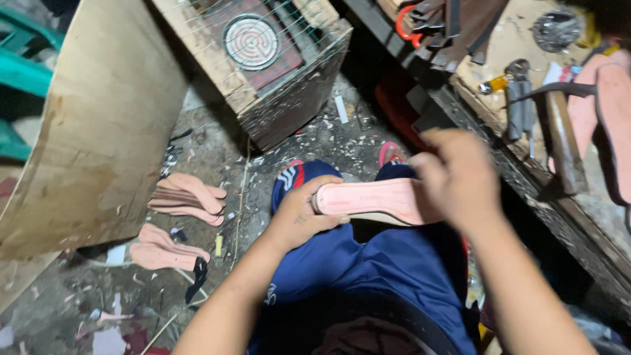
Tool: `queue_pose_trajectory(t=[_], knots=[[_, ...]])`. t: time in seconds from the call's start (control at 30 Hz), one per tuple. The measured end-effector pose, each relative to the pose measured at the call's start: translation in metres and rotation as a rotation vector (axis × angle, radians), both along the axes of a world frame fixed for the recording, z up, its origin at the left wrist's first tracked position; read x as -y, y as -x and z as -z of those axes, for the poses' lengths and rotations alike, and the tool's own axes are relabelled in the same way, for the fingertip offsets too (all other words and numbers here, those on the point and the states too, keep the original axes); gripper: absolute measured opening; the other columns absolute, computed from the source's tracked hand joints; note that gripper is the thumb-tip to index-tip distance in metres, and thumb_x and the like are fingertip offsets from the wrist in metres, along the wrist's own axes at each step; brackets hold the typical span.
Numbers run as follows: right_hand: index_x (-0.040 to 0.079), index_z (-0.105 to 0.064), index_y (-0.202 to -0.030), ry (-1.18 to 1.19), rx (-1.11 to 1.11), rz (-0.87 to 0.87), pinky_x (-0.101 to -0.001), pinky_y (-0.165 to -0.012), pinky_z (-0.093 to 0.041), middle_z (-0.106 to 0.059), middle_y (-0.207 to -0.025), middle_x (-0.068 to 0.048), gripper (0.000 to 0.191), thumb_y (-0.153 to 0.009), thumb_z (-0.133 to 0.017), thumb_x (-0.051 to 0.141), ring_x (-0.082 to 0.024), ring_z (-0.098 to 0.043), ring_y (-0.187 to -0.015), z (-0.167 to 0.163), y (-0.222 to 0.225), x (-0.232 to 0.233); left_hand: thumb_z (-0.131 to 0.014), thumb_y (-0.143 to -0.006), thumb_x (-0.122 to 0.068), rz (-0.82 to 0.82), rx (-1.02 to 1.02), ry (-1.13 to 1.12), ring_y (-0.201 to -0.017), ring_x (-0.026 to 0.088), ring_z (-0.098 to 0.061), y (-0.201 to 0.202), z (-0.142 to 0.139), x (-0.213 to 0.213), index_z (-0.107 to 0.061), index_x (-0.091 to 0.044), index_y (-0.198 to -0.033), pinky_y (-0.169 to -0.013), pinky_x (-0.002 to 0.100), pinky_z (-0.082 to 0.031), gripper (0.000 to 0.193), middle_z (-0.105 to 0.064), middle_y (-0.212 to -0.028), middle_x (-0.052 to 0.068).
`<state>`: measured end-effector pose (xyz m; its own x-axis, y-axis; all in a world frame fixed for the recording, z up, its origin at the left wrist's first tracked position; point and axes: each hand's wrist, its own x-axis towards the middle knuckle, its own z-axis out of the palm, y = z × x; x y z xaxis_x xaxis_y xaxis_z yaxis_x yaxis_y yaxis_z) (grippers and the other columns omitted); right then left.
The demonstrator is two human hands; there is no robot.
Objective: The person sits on the floor of a shoe workshop assembling a slipper. They hammer an insole onto a sole, fit a black upper over a wooden last, use pincers to grip and press the parts together, and set the finished slipper on the workbench.
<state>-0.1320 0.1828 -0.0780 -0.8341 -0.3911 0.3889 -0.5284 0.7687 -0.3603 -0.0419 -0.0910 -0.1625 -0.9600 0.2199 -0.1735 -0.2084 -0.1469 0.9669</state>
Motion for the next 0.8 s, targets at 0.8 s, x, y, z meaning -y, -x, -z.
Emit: queue_pose_trajectory(t=[0.8], knots=[[0.002,-0.059,-0.114,0.159,0.628,0.35,-0.038,-0.071,-0.054,-0.069,-0.08,-0.012,0.038,-0.089,-0.066,0.029,-0.024,-0.069,-0.073,0.001,-0.07,-0.027,-0.083,-0.078,0.002,0.008,0.0,-0.034,-0.097,0.01,-0.064,0.003,-0.006,0.001,-0.059,-0.004,-0.134,-0.085,0.027,-0.056,0.061,-0.068,-0.112,0.004]])
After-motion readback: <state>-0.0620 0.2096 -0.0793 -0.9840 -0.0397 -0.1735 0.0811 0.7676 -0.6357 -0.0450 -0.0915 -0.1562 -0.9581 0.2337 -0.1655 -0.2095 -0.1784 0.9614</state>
